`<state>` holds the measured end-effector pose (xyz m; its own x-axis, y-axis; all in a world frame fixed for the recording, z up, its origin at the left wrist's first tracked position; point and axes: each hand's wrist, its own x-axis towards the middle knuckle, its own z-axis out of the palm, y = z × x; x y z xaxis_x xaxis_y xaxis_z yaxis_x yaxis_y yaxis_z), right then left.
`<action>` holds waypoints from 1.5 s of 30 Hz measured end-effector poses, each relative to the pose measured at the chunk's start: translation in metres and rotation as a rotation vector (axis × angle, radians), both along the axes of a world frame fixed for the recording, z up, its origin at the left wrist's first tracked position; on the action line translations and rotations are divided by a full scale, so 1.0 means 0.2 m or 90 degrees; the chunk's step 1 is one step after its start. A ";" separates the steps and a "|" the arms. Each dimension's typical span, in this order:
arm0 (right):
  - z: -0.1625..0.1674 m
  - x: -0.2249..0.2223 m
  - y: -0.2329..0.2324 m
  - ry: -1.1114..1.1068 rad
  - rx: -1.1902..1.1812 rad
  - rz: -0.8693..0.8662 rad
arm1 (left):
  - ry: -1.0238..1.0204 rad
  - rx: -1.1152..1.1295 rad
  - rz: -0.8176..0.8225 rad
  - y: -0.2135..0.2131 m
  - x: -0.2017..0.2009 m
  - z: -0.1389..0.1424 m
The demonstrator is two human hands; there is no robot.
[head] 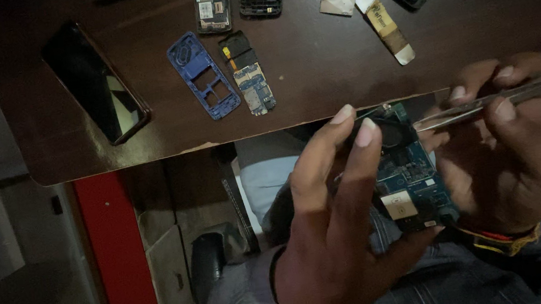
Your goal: The person repairs a disassembled mobile phone at a wooden workbench, using tweezers to work on the exposed motherboard and camera module while phone housings and other stripped phones lie around. They lift and reposition the board, pick at small components, then set it down and rest their hands in their lap for the remainder of the clip.
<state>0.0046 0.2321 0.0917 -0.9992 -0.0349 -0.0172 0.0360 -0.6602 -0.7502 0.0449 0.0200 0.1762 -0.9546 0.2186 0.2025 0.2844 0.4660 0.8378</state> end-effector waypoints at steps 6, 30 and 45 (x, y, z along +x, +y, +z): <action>0.04 0.01 0.00 -0.007 0.014 -0.024 | 0.001 0.000 0.011 0.00 0.02 -0.01; 0.09 0.12 0.06 0.055 0.253 -0.038 | 0.018 -0.004 0.069 0.03 0.09 -0.06; 0.13 0.17 0.06 0.161 0.403 -0.091 | 0.107 -0.021 0.040 0.01 0.05 -0.06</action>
